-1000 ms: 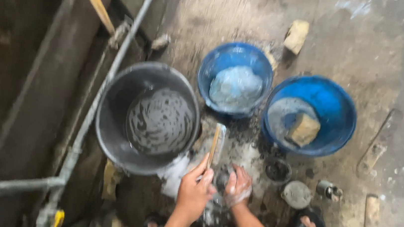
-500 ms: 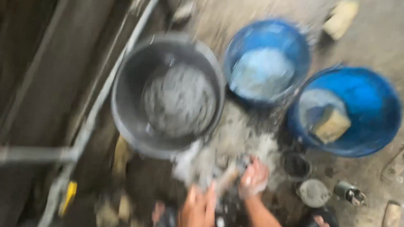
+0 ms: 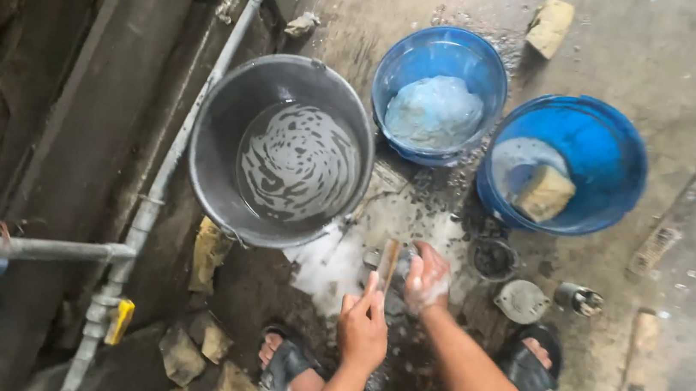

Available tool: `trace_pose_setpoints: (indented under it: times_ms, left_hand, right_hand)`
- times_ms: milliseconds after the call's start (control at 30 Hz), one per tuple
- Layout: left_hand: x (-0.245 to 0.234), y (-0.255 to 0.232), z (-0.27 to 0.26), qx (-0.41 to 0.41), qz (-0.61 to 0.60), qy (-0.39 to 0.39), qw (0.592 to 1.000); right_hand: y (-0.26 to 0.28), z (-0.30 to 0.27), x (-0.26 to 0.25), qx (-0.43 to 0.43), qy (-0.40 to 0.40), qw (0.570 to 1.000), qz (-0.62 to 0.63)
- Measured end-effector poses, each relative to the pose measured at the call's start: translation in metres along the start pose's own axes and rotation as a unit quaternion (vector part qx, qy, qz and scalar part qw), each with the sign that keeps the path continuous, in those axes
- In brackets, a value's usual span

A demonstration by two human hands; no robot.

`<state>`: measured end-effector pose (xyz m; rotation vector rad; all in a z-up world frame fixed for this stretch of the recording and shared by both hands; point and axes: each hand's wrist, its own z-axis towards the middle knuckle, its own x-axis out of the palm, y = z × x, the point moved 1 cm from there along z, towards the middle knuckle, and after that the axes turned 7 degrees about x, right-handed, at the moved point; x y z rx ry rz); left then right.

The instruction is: The person scrubs a small metal part with a brush and soapy water, repeatedly dipping it into a bucket and rinsing it. The person handles the part with both hands, using a brush to scrub and occasionally rinsing in a bucket of water.

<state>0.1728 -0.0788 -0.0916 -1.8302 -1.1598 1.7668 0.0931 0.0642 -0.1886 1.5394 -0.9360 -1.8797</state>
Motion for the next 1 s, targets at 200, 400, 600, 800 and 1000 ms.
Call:
trace_pose_setpoints:
  times_ms: [200,400,600,800,1000]
  left_hand:
    - [0.024,0.01,-0.053,-0.162,-0.077,-0.002,0.984]
    - [0.001,0.004,-0.056,-0.136,-0.081,0.049,0.986]
    - [-0.044,-0.036,-0.056,-0.216,-0.045,0.165,0.961]
    - [0.02,-0.045,0.002,-0.15,-0.037,0.096,0.983]
    - [-0.017,-0.026,-0.027,0.004,-0.178,0.064,0.982]
  right_hand:
    - [0.056,0.011,-0.043,0.153,0.156,0.948,-0.233]
    - [0.05,-0.011,-0.002,0.455,0.015,0.889,-0.041]
    - [0.077,0.022,-0.056,0.399,0.11,0.901,-0.132]
    - [0.041,0.017,-0.042,0.364,0.128,0.911,-0.144]
    - [-0.11,-0.036,0.047,0.294,-0.104,0.935,0.17]
